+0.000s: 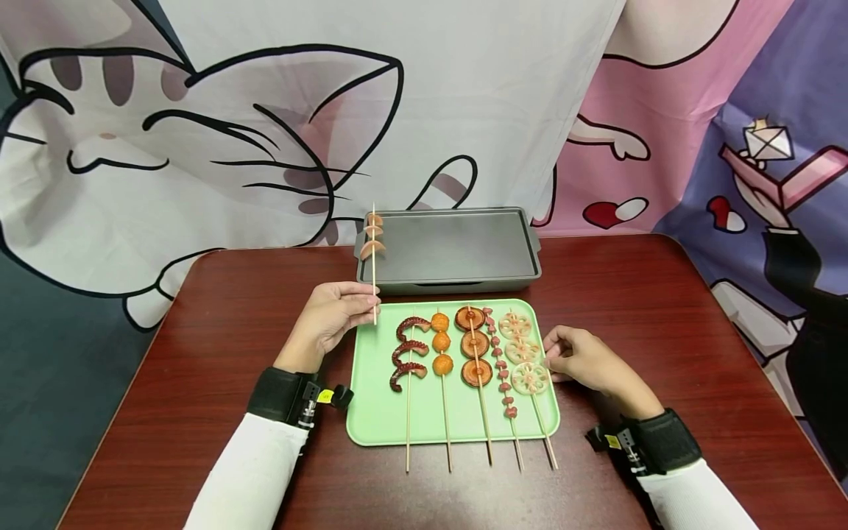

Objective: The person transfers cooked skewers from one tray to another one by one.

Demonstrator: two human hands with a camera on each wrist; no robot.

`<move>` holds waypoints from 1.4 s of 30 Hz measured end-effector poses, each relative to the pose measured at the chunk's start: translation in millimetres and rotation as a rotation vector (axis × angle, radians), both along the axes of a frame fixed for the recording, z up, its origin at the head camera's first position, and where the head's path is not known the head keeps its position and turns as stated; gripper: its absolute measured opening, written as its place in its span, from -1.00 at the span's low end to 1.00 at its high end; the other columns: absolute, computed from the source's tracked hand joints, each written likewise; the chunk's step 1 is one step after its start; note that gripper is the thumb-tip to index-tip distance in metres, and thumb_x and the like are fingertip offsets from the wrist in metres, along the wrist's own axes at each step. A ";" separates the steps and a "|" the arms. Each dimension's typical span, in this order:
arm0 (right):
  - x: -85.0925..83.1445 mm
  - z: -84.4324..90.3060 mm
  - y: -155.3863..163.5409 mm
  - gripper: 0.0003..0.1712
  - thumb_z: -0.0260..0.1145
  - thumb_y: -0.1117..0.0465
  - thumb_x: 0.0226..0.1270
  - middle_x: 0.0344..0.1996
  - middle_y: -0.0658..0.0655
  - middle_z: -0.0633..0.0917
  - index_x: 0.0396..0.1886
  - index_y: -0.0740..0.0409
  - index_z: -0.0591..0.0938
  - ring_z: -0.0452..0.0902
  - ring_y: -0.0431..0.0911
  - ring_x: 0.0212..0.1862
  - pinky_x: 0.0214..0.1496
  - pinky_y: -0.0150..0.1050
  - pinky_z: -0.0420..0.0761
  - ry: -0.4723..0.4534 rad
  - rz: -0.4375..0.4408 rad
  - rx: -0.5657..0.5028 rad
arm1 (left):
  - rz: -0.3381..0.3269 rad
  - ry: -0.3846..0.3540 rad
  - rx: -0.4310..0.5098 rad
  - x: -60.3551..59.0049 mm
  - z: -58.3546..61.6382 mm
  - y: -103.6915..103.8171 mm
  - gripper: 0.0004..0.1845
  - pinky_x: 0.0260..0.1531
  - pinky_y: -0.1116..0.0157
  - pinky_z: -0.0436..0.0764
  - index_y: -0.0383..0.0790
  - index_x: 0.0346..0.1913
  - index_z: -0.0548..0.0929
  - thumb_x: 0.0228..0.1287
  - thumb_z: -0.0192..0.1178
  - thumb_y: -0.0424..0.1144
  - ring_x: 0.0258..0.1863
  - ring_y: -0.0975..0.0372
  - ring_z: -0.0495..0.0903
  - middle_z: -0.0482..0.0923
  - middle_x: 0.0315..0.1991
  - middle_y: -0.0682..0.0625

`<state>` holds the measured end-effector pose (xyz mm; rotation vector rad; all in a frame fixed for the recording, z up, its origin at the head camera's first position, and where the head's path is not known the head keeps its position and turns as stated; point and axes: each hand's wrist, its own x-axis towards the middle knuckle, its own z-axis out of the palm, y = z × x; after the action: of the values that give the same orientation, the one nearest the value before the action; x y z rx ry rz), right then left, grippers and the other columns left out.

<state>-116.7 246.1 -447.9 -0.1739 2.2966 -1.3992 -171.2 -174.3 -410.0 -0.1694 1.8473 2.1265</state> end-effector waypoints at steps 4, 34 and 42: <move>0.1 -0.1 0.1 -0.82 0.28 0.46 0.39 -0.29 0.22 0.61 -0.07 0.46 0.53 0.64 -0.09 -0.28 -0.30 -0.27 0.82 -0.003 -0.003 -0.011 | -0.019 0.015 -0.031 2.3 1.8 -0.6 -0.60 -0.30 0.42 0.81 -0.74 0.25 0.43 0.43 0.15 -0.60 -0.37 0.27 0.80 0.76 -0.34 0.01; -2.1 -1.4 2.3 -0.70 0.24 0.48 0.44 -0.26 0.24 0.64 0.09 0.51 0.49 0.64 -0.11 -0.27 -0.29 -0.29 0.82 -0.037 -0.002 -0.021 | -0.242 0.007 -0.227 49.5 13.4 3.0 -0.66 -0.31 0.21 0.86 -0.77 0.07 0.46 0.29 0.23 -0.65 -0.41 0.18 0.75 0.69 -0.40 -0.13; -2.2 -1.5 2.7 -0.69 0.24 0.47 0.43 -0.27 0.25 0.64 0.10 0.51 0.49 0.65 -0.11 -0.28 -0.28 -0.27 0.83 -0.039 -0.007 -0.034 | -0.281 0.001 -0.207 63.3 12.5 0.2 -0.69 -0.28 0.14 0.86 -0.76 0.02 0.45 0.27 0.23 -0.66 -0.42 0.18 0.75 0.66 -0.44 -0.09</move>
<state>-119.0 248.9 -449.4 -0.1481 2.2445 -1.4336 -107.8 -174.1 -397.5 0.0425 1.9598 1.7494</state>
